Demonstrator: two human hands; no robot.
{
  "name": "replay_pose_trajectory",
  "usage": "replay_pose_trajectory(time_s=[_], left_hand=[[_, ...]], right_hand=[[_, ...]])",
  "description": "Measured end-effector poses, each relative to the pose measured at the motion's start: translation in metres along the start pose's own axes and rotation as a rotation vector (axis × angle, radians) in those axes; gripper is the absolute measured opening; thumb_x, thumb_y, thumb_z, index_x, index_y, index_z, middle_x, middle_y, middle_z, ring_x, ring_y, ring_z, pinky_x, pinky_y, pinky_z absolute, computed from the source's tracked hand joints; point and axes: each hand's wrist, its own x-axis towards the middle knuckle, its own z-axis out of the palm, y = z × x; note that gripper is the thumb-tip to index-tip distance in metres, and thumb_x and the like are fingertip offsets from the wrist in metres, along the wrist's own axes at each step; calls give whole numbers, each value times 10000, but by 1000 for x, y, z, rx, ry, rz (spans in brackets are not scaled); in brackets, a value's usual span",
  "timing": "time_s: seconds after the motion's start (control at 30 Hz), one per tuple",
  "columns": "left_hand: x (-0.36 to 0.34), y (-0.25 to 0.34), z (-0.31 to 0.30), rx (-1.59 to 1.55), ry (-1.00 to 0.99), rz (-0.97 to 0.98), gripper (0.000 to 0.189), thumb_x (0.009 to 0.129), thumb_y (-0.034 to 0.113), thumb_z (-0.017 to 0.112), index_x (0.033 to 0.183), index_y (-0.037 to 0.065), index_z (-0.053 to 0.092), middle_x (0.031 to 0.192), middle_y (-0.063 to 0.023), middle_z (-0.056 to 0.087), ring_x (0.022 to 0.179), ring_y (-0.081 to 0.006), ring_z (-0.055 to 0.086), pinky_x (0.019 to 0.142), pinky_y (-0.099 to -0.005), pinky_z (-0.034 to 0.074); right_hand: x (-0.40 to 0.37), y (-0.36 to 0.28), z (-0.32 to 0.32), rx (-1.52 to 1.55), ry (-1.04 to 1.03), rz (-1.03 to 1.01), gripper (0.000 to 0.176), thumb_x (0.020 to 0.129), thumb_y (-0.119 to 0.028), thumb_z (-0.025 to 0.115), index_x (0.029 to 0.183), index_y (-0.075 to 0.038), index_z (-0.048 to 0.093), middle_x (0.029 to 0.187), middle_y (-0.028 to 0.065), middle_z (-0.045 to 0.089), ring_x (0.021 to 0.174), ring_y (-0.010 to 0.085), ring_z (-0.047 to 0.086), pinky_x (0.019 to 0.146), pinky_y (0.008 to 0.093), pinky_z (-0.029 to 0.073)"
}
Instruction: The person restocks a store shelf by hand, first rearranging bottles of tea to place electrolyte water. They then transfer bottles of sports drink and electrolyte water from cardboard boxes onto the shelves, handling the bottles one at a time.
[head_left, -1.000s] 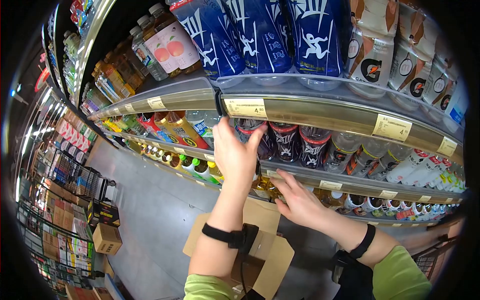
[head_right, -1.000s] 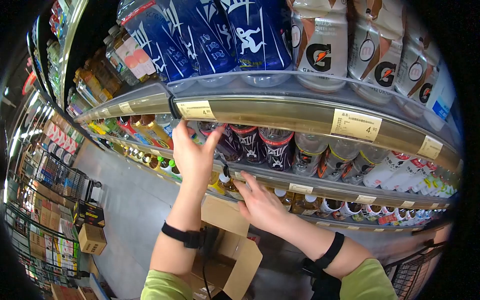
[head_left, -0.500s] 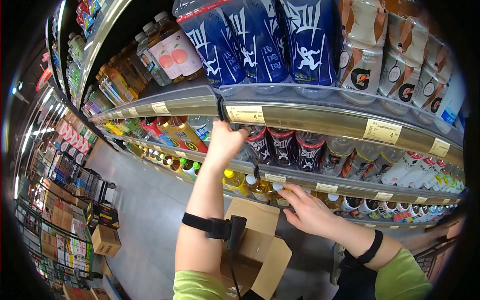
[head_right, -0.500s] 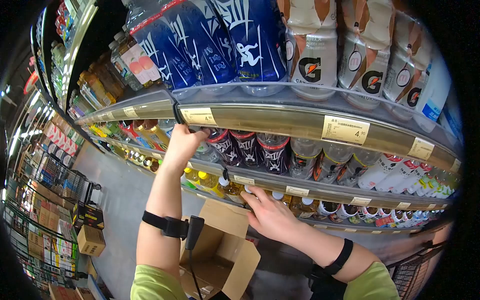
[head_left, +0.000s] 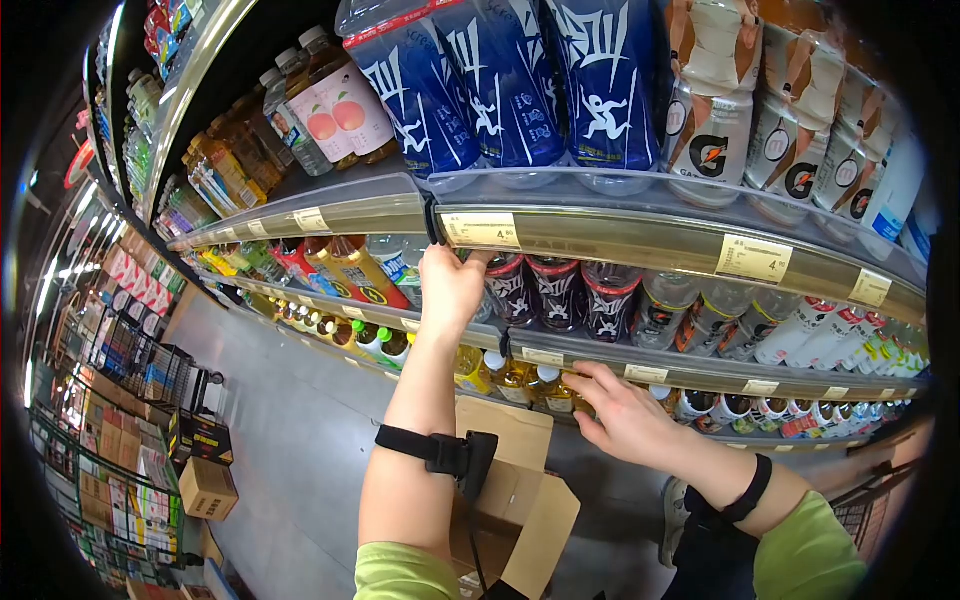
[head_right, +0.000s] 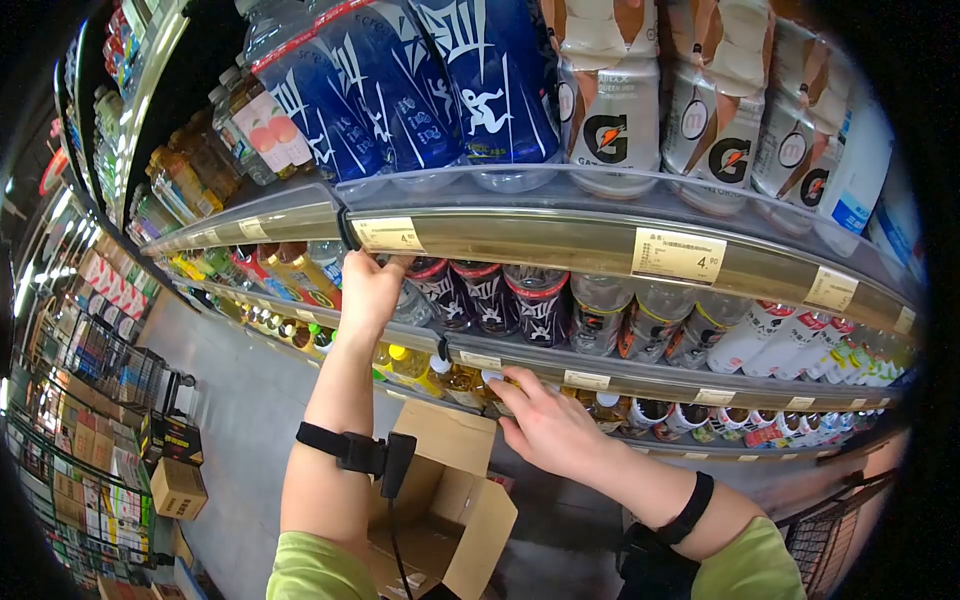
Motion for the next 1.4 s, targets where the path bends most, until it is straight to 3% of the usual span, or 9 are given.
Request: replay_pose_trajectory(time_s=[0.07,0.13,0.27,0.4,0.47,0.63,0.87,1.2,1.4], left_hand=[[-1,0,0,-17,0,55,263,809,134,723,999,-42,675,818,-160,712,655,-213,650,659,-349,503],[-5,2,0,-30,-13,-145,315,846,111,701,1128,-14,637,1055,-119,699,657,-86,582,587,-249,471],[-50,26,-25,-293,144,-130,498,846,145,718,1294,41,524,1250,-91,567,627,-66,553,529,-212,451],[-119,38,-109,-107,-158,-411,405,872,155,688,1243,41,575,1027,-33,659,708,-78,601,594,-226,474],[-160,40,-159,13,-270,-371,369,885,136,662,1229,27,583,1064,-53,660,716,-82,606,621,-232,484],[-285,69,-281,176,-141,-387,345,846,99,685,1173,14,615,1018,-80,690,649,-52,556,601,-211,477],[-473,118,-374,57,165,-759,373,895,127,654,1238,8,568,1039,-87,680,787,-111,601,692,-241,492],[-569,45,-290,-72,109,-830,397,925,353,627,1077,-12,666,945,-72,701,831,-141,624,754,-279,499],[-501,-20,-239,198,-199,-968,882,797,765,484,1134,-31,657,1129,-240,652,1116,-341,609,949,-403,468]], right_hand=[[-3,-2,-4,-8,2,9,443,861,-145,616,1269,-33,488,1311,175,457,987,373,617,796,438,539],[-7,-3,-8,-13,-5,21,440,862,-148,617,1267,-32,489,1307,174,462,997,376,614,806,440,535],[-25,-10,-19,-14,-185,67,426,876,-217,606,1250,-32,523,1285,181,499,1096,369,575,903,428,499],[-55,-24,-33,-29,-265,-2,400,871,-218,610,1211,-16,546,1225,169,533,1101,356,568,934,427,480],[-72,-42,-52,-55,-249,-31,403,870,-217,613,1210,-11,546,1242,174,529,1121,351,557,952,417,470],[-125,-87,-97,-60,-234,-33,431,854,-184,639,1236,-14,536,1232,178,555,1139,350,544,979,413,448],[-196,-136,-123,-77,-248,18,440,819,-143,663,1223,-6,552,1200,185,583,1126,353,552,974,414,445],[-268,-145,-76,-112,-268,-119,402,819,-176,661,1171,2,586,1157,203,597,1121,376,538,979,421,434],[-288,-90,-6,-399,-361,-247,565,760,-325,702,1227,-41,559,1310,183,488,1281,366,392,1074,476,310]])
